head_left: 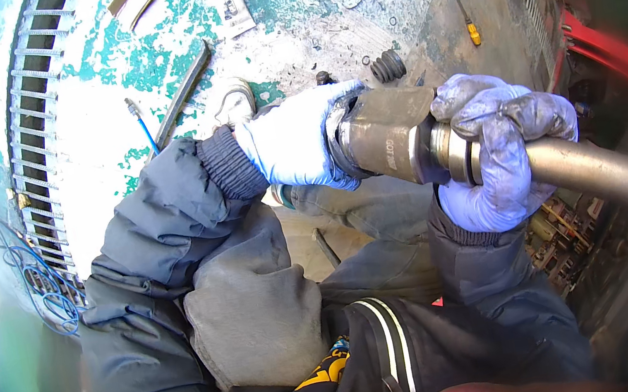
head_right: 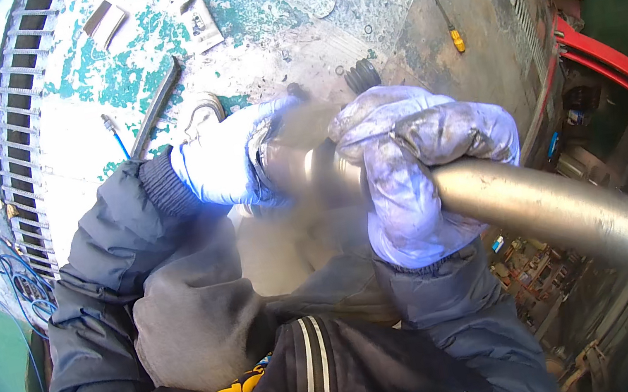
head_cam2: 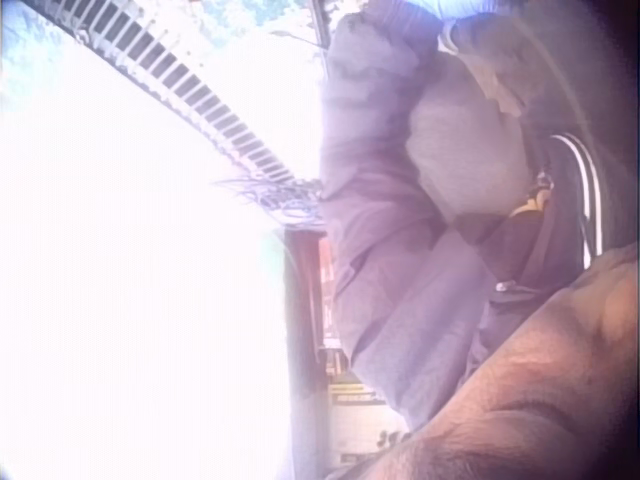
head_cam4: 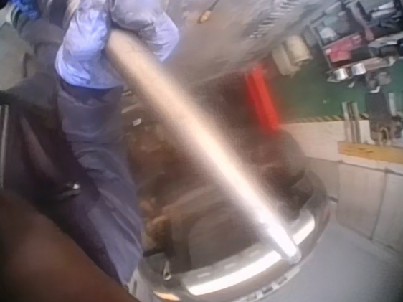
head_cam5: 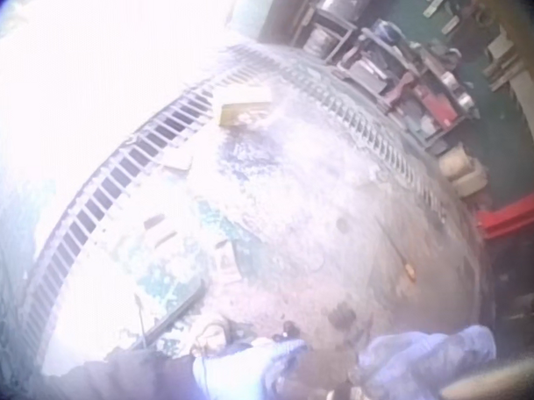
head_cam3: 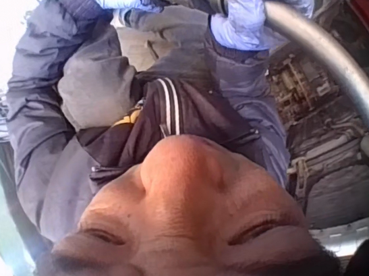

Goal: The person sits on the floor and assembles a driveshaft by sliding a metal sleeve onto the shaft, rotating and aligning it, then fitting a rubber boot over the joint. The person repeatedly adjusts the sleeve and boot to secure them in place.

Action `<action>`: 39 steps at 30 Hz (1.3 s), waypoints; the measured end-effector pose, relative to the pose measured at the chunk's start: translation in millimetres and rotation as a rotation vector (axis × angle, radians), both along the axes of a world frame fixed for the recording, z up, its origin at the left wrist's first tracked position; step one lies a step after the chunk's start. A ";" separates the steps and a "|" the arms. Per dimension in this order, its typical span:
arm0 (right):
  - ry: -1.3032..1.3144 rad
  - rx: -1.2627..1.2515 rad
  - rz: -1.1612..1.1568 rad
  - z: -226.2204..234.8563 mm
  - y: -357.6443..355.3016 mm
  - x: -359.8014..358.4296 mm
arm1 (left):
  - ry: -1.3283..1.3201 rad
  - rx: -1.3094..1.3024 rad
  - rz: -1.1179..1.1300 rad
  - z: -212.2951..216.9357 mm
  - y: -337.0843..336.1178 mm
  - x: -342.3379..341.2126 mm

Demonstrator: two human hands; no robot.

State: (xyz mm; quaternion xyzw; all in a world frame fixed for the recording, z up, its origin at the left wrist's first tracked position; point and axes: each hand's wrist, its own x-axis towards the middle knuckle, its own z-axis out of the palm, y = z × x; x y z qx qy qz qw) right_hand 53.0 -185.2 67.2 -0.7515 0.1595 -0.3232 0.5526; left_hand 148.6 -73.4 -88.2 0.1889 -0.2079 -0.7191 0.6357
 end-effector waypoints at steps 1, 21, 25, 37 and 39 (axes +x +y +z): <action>-0.016 0.008 -0.002 2.5 1.8 -0.1 | -0.335 -0.117 0.126 -0.7 -0.8 3.3; 0.075 0.085 0.073 5.3 -1.0 -3.3 | -0.715 -0.191 0.158 -3.5 -1.7 8.8; 0.083 0.129 0.076 4.6 0.2 -2.2 | -0.646 -0.135 0.100 -4.9 -0.7 9.6; 0.187 0.111 -0.010 4.7 7.1 -3.9 | -0.645 -0.181 0.066 -6.5 5.7 10.3; 0.189 0.094 0.008 4.6 5.3 -5.4 | -0.478 -0.112 -0.020 -12.3 8.8 7.8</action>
